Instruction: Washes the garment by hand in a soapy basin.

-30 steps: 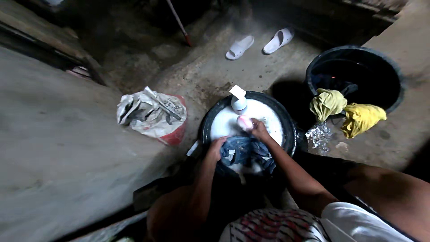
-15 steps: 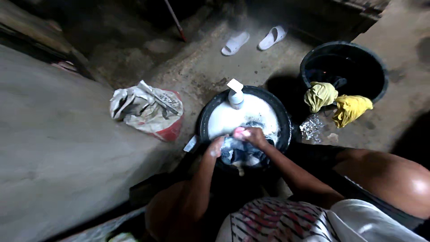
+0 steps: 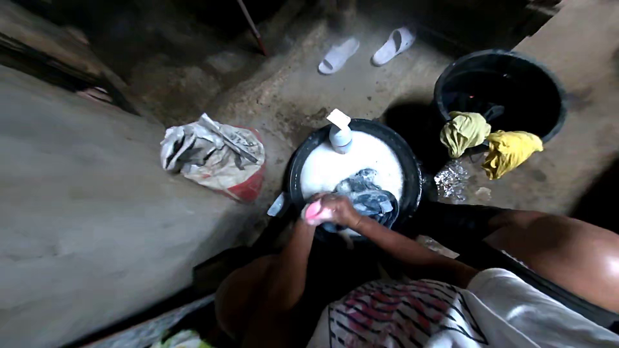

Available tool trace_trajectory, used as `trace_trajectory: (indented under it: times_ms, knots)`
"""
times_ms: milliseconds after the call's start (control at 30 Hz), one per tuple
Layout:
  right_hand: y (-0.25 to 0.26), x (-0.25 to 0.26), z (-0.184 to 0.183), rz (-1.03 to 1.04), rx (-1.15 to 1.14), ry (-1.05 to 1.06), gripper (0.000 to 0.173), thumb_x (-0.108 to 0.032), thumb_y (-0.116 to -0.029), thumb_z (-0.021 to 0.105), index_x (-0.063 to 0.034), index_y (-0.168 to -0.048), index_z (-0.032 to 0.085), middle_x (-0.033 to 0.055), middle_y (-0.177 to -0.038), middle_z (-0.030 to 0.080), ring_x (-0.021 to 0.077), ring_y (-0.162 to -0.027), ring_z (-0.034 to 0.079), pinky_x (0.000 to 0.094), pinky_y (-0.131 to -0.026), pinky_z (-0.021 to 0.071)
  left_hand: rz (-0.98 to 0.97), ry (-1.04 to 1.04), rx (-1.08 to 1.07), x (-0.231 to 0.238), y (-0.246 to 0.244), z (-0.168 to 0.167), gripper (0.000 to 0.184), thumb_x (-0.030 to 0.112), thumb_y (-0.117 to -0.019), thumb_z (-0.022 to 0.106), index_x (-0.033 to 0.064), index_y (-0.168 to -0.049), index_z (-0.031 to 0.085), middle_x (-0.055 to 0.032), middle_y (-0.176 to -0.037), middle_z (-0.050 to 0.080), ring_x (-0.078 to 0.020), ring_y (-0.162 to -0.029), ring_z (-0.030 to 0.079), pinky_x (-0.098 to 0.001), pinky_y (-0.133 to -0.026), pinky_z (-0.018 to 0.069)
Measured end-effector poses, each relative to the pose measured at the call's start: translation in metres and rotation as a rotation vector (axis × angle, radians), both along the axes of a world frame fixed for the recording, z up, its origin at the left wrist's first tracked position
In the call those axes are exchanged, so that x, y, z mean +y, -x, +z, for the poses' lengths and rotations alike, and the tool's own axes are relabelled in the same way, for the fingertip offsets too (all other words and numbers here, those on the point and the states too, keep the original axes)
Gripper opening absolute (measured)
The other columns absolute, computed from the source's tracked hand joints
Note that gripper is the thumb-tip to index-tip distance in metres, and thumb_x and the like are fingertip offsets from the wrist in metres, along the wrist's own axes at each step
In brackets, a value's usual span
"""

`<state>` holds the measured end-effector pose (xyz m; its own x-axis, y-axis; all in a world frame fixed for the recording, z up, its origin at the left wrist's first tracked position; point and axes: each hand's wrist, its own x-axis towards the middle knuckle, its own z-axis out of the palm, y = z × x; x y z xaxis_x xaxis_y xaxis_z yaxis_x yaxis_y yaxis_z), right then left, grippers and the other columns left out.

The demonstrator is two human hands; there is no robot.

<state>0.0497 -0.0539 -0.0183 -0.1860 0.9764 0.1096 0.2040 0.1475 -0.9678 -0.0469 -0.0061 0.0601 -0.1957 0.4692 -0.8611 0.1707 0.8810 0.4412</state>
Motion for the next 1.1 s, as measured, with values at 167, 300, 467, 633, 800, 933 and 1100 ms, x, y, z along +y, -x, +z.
trace_trajectory:
  times_ms: [167,300,467,633,800,933,1100]
  knots:
    - [-0.120,0.000,-0.060,-0.047,-0.702,0.761,0.046,-0.038,-0.0988,0.064,-0.0024,-0.127,0.068,0.0268,-0.127,0.067,0.0467,-0.124,0.060,0.0677,-0.104,0.0450,-0.268,-0.049,-0.173,-0.002,0.026,-0.040,0.062,0.054,-0.1037,0.050,0.0055,-0.144,0.052,-0.0188,-0.139,0.059,-0.0301,-0.128,0.057,-0.0505,-0.106,0.0479]
    - [-0.137,-0.012,-0.067,-0.447,-0.499,0.964,0.053,-0.048,-0.0967,0.067,-0.0016,-0.123,0.069,0.0262,-0.123,0.068,0.0433,-0.120,0.063,0.0633,-0.102,0.0466,-0.846,-0.208,0.082,0.000,0.032,-0.060,0.041,0.022,-0.0958,0.072,-0.0027,-0.128,0.066,-0.0242,-0.130,0.064,-0.0334,-0.125,0.060,-0.0507,-0.110,0.0444]
    - [-0.136,-0.019,-0.075,-0.387,-0.471,0.958,0.053,-0.049,-0.0963,0.067,-0.0011,-0.120,0.070,0.0255,-0.120,0.069,0.0422,-0.118,0.064,0.0627,-0.102,0.0469,-1.110,-0.445,0.176,0.008,0.019,-0.069,0.034,0.012,-0.1047,0.054,-0.0022,-0.135,0.061,-0.0208,-0.145,0.055,-0.0327,-0.137,0.052,-0.0469,-0.117,0.0389]
    - [-0.103,-0.016,-0.056,-0.435,-0.222,0.770,0.045,-0.035,-0.0949,0.073,0.0047,-0.116,0.070,0.0262,-0.114,0.070,0.0397,-0.110,0.067,0.0581,-0.101,0.0505,-0.573,-0.302,-0.136,-0.006,0.014,-0.078,0.037,0.006,-0.1042,0.043,0.0008,-0.138,0.057,-0.0193,-0.144,0.055,-0.0304,-0.132,0.052,-0.0486,-0.107,0.0435]
    - [-0.014,-0.007,0.012,-0.028,-0.039,0.101,0.029,-0.019,-0.0869,0.079,0.0049,-0.102,0.076,0.0199,-0.106,0.075,0.0312,-0.105,0.072,0.0514,-0.099,0.0551,-0.138,0.020,-0.087,-0.021,-0.006,-0.007,0.032,0.006,-0.1104,0.033,-0.0037,-0.138,0.047,-0.0153,-0.126,0.056,-0.0169,-0.108,0.055,-0.0307,-0.098,0.0455]
    - [-0.064,-0.027,-0.035,0.008,-0.309,0.290,0.035,-0.022,-0.0945,0.072,0.0039,-0.118,0.073,0.0229,-0.121,0.072,0.0371,-0.119,0.066,0.0538,-0.109,0.0482,-0.262,-0.022,-0.326,-0.014,0.019,-0.049,0.035,0.023,-0.1089,0.043,-0.0020,-0.129,0.057,-0.0153,-0.110,0.066,-0.0215,-0.096,0.064,-0.0393,-0.082,0.0549]
    - [-0.073,-0.012,-0.026,-0.121,-0.229,0.394,0.036,-0.021,-0.0917,0.076,0.0083,-0.113,0.072,0.0261,-0.113,0.072,0.0375,-0.111,0.068,0.0532,-0.104,0.0508,-0.168,0.014,-0.175,-0.013,0.017,-0.058,0.034,0.024,-0.1080,0.046,0.0027,-0.132,0.058,-0.0162,-0.120,0.064,-0.0246,-0.105,0.061,-0.0440,-0.090,0.0512]
